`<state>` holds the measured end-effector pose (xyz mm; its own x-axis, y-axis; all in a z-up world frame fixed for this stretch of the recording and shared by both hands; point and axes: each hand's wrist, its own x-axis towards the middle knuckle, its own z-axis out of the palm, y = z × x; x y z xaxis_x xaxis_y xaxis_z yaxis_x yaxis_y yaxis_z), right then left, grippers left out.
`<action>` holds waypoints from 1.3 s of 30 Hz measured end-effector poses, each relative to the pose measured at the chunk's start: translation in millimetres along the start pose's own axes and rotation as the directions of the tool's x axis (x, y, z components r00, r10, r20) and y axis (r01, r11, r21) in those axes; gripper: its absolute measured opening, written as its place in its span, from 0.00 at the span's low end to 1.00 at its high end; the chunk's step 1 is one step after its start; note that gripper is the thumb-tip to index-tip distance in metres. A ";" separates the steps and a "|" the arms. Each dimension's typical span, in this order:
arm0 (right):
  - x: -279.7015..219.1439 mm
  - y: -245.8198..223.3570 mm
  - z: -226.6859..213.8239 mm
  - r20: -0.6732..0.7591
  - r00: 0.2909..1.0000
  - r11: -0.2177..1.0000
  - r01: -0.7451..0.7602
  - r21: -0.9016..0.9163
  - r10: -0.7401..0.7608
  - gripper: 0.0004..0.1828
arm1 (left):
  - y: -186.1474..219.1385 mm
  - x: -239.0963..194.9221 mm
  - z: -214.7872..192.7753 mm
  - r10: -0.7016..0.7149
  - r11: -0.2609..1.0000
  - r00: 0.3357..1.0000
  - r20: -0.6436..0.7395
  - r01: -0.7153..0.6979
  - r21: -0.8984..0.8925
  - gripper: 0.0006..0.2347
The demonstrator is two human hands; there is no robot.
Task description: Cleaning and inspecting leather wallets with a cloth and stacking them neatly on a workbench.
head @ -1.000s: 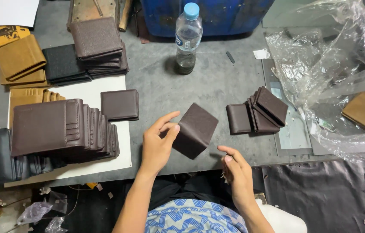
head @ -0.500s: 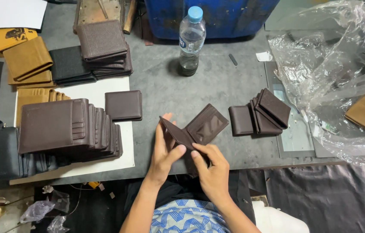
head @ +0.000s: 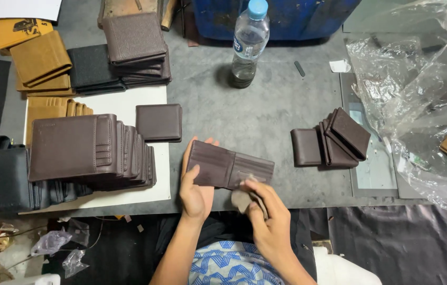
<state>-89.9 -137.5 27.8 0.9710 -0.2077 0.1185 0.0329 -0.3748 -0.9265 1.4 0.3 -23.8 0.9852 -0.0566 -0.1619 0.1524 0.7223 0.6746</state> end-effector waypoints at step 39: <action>13.8 50.3 -35.0 -0.341 0.786 0.843 -0.392 0.369 0.515 0.12 | -8.5 0.0 19.0 0.006 -0.051 0.922 0.387 -0.386 0.921 0.30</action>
<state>-83.1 -190.8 -4.7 0.6999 -0.6643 -0.2624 -0.2659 0.0986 -0.9589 1.6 -19.0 -15.9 0.9399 -0.3144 0.1336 -0.3156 -0.6499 0.6914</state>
